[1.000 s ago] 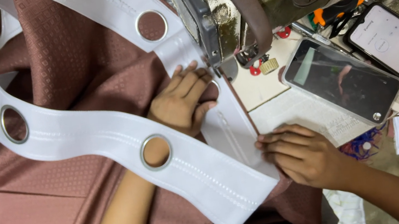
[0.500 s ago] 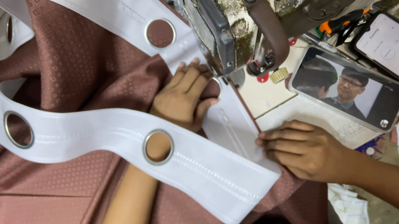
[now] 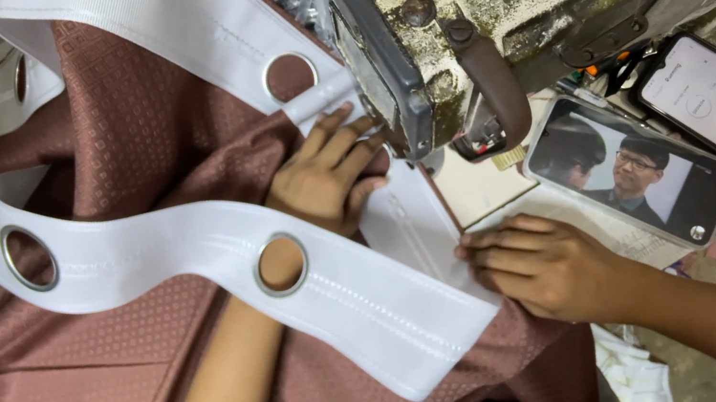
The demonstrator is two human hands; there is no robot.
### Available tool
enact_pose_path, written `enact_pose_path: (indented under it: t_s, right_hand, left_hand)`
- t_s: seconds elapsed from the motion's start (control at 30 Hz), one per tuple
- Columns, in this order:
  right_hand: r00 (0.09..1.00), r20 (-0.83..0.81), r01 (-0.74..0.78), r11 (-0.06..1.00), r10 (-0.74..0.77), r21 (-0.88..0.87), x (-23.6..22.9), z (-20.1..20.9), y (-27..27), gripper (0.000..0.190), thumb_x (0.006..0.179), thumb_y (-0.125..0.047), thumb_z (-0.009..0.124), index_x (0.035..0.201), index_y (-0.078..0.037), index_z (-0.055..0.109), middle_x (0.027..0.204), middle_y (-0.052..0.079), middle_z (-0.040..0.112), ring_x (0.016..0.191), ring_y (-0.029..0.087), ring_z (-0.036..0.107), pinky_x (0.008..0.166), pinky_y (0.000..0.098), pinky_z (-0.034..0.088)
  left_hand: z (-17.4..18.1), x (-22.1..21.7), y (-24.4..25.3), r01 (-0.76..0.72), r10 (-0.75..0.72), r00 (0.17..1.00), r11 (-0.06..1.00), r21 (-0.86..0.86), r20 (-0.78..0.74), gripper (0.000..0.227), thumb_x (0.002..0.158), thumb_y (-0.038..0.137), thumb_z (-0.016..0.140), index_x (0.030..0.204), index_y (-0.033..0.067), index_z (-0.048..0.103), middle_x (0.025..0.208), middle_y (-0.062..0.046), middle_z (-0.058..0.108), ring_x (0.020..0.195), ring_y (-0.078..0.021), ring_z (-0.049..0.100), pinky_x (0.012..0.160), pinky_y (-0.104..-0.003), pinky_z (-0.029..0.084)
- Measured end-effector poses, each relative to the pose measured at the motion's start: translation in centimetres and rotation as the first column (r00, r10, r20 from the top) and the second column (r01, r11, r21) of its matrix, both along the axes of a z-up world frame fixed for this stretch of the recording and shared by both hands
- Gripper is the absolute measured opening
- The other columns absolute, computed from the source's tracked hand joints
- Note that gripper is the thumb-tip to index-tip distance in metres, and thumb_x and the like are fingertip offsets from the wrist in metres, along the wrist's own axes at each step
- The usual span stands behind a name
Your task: The person uses a sewing machine to stitch a white curtain header tape with metal grommets onto a piece of brown patterned fabric. They guide the materials through the machine, aligning the tape with the fabric edge, and periodically adjust the fabric to ensure a straight seam.
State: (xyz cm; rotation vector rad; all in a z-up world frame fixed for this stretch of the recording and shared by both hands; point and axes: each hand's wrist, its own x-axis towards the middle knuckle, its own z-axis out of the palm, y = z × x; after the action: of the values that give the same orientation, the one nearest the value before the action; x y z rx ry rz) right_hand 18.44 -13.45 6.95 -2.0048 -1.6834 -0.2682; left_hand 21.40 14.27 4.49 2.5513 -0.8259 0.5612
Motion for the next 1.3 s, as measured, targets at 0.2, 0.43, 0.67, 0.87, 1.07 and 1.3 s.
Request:
enact_pose_path:
  t_s: [0.2, 0.43, 0.67, 0.87, 1.07, 1.3]
  right_hand:
    - [1.0, -0.003, 0.023, 0.999, -0.023, 0.03, 0.4, -0.6, 0.3, 0.036, 0.099, -0.017, 0.033, 0.085, -0.004, 0.064, 0.088, 0.01, 0.066, 0.091, 0.03, 0.066, 0.076, 0.0425, 0.052]
    - [1.0, -0.012, 0.002, 1.0, -0.001, 0.031, 1.2, -1.9, 0.3, 0.037, 0.099, -0.015, 0.031, 0.085, -0.001, 0.063, 0.087, 0.012, 0.064, 0.09, 0.033, 0.065, 0.078, 0.0441, 0.052]
    - [1.0, -0.014, 0.004, 0.999, -0.003, 0.039, 1.9, -0.3, 1.3, 0.034, 0.098, -0.012, 0.034, 0.083, 0.001, 0.063, 0.084, 0.013, 0.064, 0.088, 0.033, 0.065, 0.077, 0.0441, 0.052]
    - [0.991, 0.137, -0.01, 1.0, 0.013, -0.027, 2.4, 0.3, 2.1, 0.023, 0.093, -0.006, 0.044, 0.081, 0.0, 0.063, 0.078, 0.013, 0.062, 0.084, 0.031, 0.064, 0.079, 0.0417, 0.051]
    - [0.992, 0.124, 0.016, 1.0, -0.013, -0.026, 2.5, 0.1, 2.4, 0.023, 0.094, -0.007, 0.044, 0.081, 0.001, 0.062, 0.077, 0.011, 0.06, 0.085, 0.031, 0.064, 0.079, 0.0412, 0.052]
    - [0.984, 0.159, 0.091, 0.995, -0.083, -0.04, 2.5, 0.0, 2.8, 0.018, 0.093, -0.006, 0.047, 0.088, 0.002, 0.062, 0.084, 0.014, 0.061, 0.091, 0.032, 0.063, 0.086, 0.0418, 0.05]
  left_hand:
    - [-0.8, 0.9, 0.8, 0.063, -0.064, 0.997, 0.998, 0.013, 0.042, 0.037, 0.097, 0.04, 0.045, 0.113, 0.0128, 0.063, 0.119, -0.008, 0.058, 0.125, -0.0359, 0.046, 0.103, -0.043, 0.039]
    - [-0.5, 1.7, 1.1, 0.078, -0.077, 0.996, 0.997, -0.01, 0.046, 0.028, 0.096, 0.033, 0.05, 0.109, 0.015, 0.066, 0.12, -0.006, 0.061, 0.122, -0.0321, 0.052, 0.098, -0.036, 0.045]
    - [-0.6, 2.3, 1.4, 0.1, -0.098, 0.994, 0.994, -0.046, 0.049, 0.025, 0.096, 0.029, 0.053, 0.11, 0.0143, 0.067, 0.115, -0.006, 0.064, 0.119, -0.0321, 0.054, 0.096, -0.036, 0.047]
    - [-1.5, 3.0, 2.2, 0.073, -0.073, 0.997, 0.997, 0.007, -0.032, 0.023, 0.094, 0.025, 0.054, 0.114, 0.0232, 0.067, 0.121, 0.002, 0.062, 0.121, -0.0251, 0.053, 0.088, -0.031, 0.051]
    - [-1.6, 3.3, 2.2, 0.027, -0.027, 0.982, 1.0, -0.004, -0.186, 0.03, 0.089, 0.022, 0.056, 0.118, 0.0238, 0.065, 0.127, 0.003, 0.059, 0.109, -0.0296, 0.06, 0.083, -0.036, 0.053]
    - [-1.9, 3.5, 2.5, -0.154, 0.167, 0.977, 0.982, 0.105, -0.133, 0.027, 0.094, 0.039, 0.052, 0.117, 0.0347, 0.065, 0.134, 0.013, 0.052, 0.104, -0.0208, 0.063, 0.079, -0.029, 0.054]
